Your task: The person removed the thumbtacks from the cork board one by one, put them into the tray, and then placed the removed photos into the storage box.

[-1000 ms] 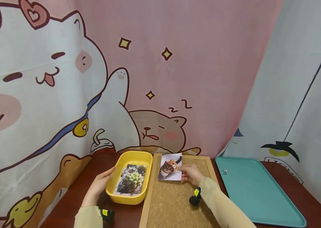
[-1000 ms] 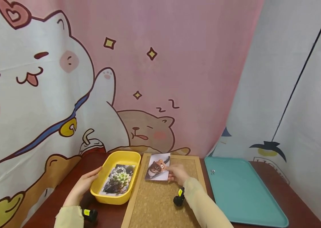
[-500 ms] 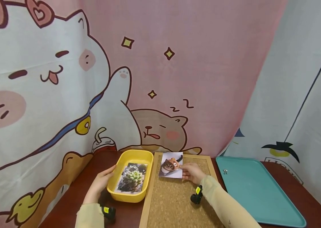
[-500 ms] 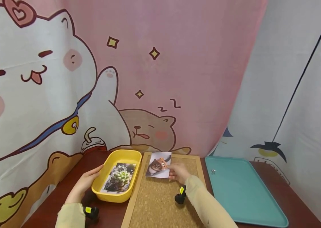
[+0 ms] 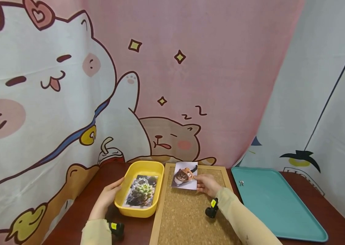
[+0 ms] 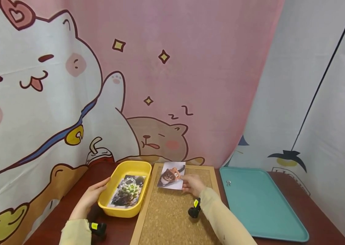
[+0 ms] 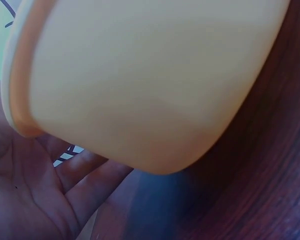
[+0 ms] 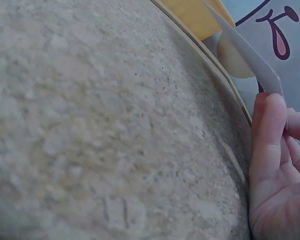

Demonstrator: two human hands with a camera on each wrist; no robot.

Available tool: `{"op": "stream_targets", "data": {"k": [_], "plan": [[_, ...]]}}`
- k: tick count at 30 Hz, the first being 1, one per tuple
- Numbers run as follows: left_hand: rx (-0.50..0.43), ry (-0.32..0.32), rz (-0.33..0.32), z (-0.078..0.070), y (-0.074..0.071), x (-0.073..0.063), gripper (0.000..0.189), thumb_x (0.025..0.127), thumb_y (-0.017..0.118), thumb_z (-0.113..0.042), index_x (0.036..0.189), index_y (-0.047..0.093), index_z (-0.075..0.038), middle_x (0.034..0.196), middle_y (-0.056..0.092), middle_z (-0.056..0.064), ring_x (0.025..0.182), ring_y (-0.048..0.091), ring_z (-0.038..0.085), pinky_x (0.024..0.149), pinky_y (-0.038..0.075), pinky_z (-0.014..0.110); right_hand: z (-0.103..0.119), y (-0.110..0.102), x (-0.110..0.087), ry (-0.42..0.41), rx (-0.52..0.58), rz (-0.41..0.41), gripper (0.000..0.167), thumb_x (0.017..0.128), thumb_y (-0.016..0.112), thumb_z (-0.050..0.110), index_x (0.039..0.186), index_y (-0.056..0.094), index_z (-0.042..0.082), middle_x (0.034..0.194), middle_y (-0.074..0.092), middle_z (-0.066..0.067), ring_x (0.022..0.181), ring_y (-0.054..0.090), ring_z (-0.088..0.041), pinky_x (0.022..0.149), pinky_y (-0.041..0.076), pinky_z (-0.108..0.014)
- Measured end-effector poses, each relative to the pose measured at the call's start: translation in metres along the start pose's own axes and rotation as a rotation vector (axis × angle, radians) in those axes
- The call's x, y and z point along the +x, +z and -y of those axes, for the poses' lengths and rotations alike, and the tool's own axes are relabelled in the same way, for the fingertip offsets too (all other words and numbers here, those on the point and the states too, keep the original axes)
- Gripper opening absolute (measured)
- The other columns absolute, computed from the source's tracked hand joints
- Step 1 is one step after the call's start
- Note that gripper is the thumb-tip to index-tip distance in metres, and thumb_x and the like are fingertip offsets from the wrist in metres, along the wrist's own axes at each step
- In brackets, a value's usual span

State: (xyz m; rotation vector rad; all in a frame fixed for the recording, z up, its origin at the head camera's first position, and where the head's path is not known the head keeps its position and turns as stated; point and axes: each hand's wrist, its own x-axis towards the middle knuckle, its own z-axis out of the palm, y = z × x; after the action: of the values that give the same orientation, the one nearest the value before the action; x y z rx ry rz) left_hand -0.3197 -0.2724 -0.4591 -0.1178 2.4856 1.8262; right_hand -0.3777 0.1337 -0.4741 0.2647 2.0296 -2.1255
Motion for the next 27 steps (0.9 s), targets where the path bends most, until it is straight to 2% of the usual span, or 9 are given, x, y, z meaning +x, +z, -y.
{"op": "stream_targets", "data": {"k": [7, 14, 20, 27], "plan": [[-0.014, -0.004, 0.002, 0.000, 0.000, 0.000, 0.044, 0.102, 0.042, -0.014, 0.145, 0.043, -0.004, 0.148, 0.036, 0.025, 0.136, 0.032, 0.044, 0.107, 0.029, 0.056, 0.001, -0.003, -0.001, 0.007, 0.008, -0.005, 0.025, 0.093, 0.062, 0.010, 0.110, 0.058, -0.008, 0.073, 0.060, -0.005, 0.058, 0.058, -0.012, 0.054, 0.053, -0.025], [-0.012, -0.012, -0.008, 0.001, 0.001, -0.001, 0.044, 0.102, 0.043, -0.015, 0.145, 0.044, -0.006, 0.147, 0.037, 0.026, 0.134, 0.035, 0.044, 0.106, 0.031, 0.056, 0.006, -0.006, -0.004, -0.013, 0.029, 0.038, 0.025, 0.094, 0.060, 0.010, 0.111, 0.058, -0.009, 0.068, 0.058, -0.003, 0.054, 0.057, -0.010, 0.052, 0.053, -0.025], [-0.018, -0.010, -0.007, 0.002, 0.001, 0.000, 0.044, 0.102, 0.043, -0.015, 0.145, 0.044, -0.005, 0.147, 0.037, 0.026, 0.135, 0.034, 0.044, 0.106, 0.030, 0.056, 0.009, -0.005, -0.005, -0.016, 0.022, 0.021, 0.023, 0.094, 0.060, 0.009, 0.109, 0.058, -0.008, 0.069, 0.059, -0.004, 0.052, 0.057, -0.009, 0.050, 0.052, -0.024], [-0.013, 0.000, -0.005, 0.002, 0.001, 0.000, 0.044, 0.102, 0.043, -0.015, 0.145, 0.044, -0.005, 0.147, 0.037, 0.026, 0.135, 0.034, 0.044, 0.107, 0.030, 0.056, 0.011, -0.005, -0.004, -0.003, 0.015, 0.005, 0.029, 0.094, 0.060, 0.010, 0.115, 0.055, -0.010, 0.070, 0.060, -0.004, 0.052, 0.057, -0.008, 0.050, 0.052, -0.023]]}}
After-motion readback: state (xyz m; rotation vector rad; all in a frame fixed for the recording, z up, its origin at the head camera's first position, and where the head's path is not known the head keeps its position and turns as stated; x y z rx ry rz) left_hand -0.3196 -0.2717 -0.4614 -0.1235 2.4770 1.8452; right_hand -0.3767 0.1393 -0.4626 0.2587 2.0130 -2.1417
